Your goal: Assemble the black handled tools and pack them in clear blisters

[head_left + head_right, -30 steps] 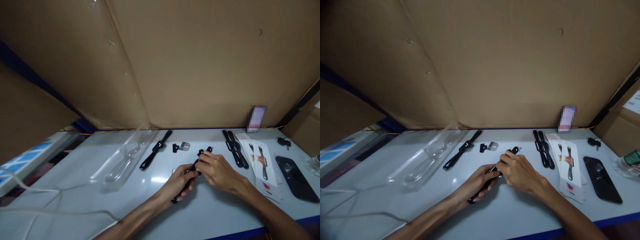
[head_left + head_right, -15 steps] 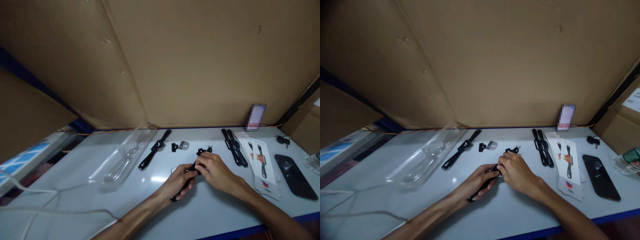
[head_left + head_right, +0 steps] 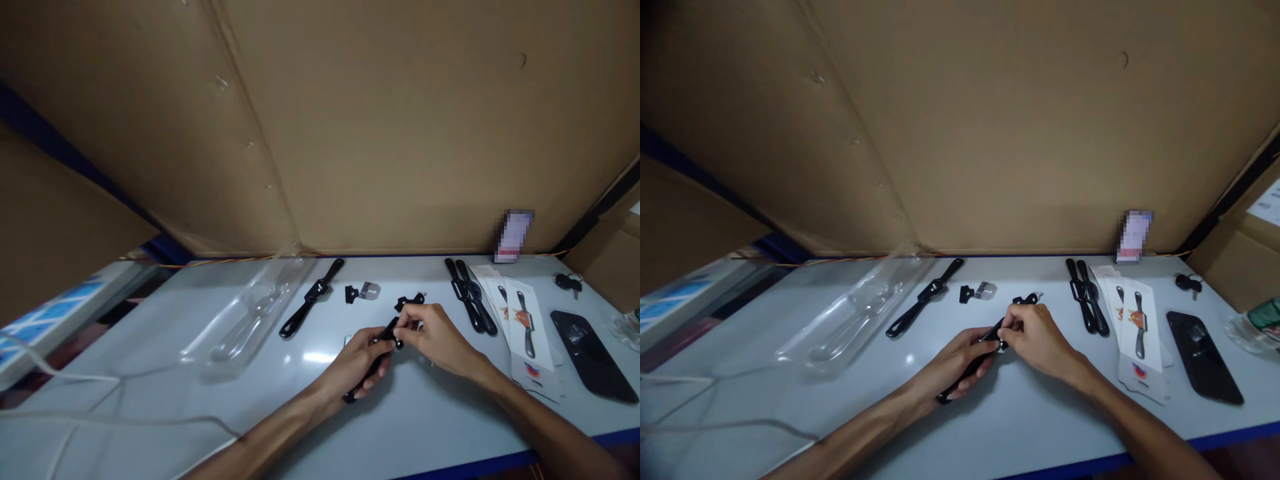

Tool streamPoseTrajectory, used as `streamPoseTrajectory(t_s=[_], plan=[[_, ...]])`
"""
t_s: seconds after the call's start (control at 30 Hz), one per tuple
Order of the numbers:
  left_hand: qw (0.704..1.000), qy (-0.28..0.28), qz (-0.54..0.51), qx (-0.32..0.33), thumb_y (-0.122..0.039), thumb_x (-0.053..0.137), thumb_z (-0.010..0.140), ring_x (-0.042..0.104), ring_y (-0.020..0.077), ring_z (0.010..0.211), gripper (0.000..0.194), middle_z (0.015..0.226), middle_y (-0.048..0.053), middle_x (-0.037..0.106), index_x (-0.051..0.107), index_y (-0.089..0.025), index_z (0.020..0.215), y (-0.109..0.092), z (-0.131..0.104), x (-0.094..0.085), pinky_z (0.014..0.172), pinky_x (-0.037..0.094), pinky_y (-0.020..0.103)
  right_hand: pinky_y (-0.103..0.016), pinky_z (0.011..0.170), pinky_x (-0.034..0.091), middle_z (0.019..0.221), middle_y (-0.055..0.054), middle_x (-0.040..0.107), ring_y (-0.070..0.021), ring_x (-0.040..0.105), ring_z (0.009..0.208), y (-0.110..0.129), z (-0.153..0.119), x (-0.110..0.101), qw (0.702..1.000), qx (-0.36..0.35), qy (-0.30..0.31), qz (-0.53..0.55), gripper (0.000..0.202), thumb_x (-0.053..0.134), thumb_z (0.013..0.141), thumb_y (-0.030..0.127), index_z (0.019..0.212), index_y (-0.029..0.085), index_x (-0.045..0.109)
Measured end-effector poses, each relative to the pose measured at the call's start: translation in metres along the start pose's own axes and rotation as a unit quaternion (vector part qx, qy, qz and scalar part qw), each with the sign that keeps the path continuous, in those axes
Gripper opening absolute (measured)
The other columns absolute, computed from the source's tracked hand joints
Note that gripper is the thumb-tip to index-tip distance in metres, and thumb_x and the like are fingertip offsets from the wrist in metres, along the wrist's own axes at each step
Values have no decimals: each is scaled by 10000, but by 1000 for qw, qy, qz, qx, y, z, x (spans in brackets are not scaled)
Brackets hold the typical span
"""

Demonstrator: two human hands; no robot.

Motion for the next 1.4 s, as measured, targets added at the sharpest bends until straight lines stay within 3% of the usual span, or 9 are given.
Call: streamPoseTrajectory(t_s=[0.33,0.47,0.57,0.7,0.8,0.97,1.27,1.4], plan=[[1000,-12,-26,9,-392,624,802,255,32,341,256,563,-81,486,532,-195,937,4,3,-7,303,147,161,-253,579,284,586,17,580,-98,433,538,5,-2,1,987,-47,1,-157,240,606,901,187,663,175,637],[1000,-11,-16,7,-390,600,818,260,31,343,225,562,-74,489,527,-192,893,3,3,-7,301,145,159,-248,565,271,539,28,547,-89,408,519,12,-3,1,989,-81,12,-123,359,571,950,243,605,173,641],[1000,-12,-9,2,-373,593,816,262,36,339,216,552,-76,491,532,-194,920,2,2,-6,298,145,161,-237,598,312,620,20,627,-93,490,576,15,-3,0,990,-105,5,-92,314,549,973,248,711,186,710],[1000,-10,-6,3,-357,607,797,265,41,333,240,545,-79,497,539,-190,955,2,1,-4,296,158,165,-251,629,320,690,-5,672,-112,537,624,10,-3,1,980,-109,-15,-165,301,533,985,252,765,186,728],[1000,-14,-9,1,-371,622,791,269,38,335,250,551,-79,497,534,-191,941,2,1,-5,299,153,164,-262,619,299,665,-16,659,-117,522,605,6,-1,-1,970,-100,-39,-218,321,551,972,252,705,169,708],[1000,-6,-9,8,-375,621,790,275,33,339,233,558,-78,496,536,-189,903,2,1,-5,299,148,163,-248,585,285,554,19,597,-90,441,536,11,-3,2,980,-118,4,-158,385,566,972,253,617,169,688],[1000,-8,7,3,-345,626,786,283,42,336,229,542,-80,502,546,-189,932,1,0,-2,294,168,168,-272,607,275,636,-18,659,-108,496,577,8,-4,0,962,-119,-39,-243,361,540,985,276,691,166,719],[1000,-15,10,4,-352,611,794,281,42,339,221,535,-82,496,543,-190,928,1,0,-3,297,169,165,-252,586,279,556,14,607,-88,428,530,9,-4,3,974,-117,0,-195,402,549,985,289,633,170,702]])
Point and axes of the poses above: each hand's wrist, its own z-axis towards the middle knuckle, its own x-axis out of the palm, y = z × x, the point moved 6 cm from there along z, towards the middle knuckle
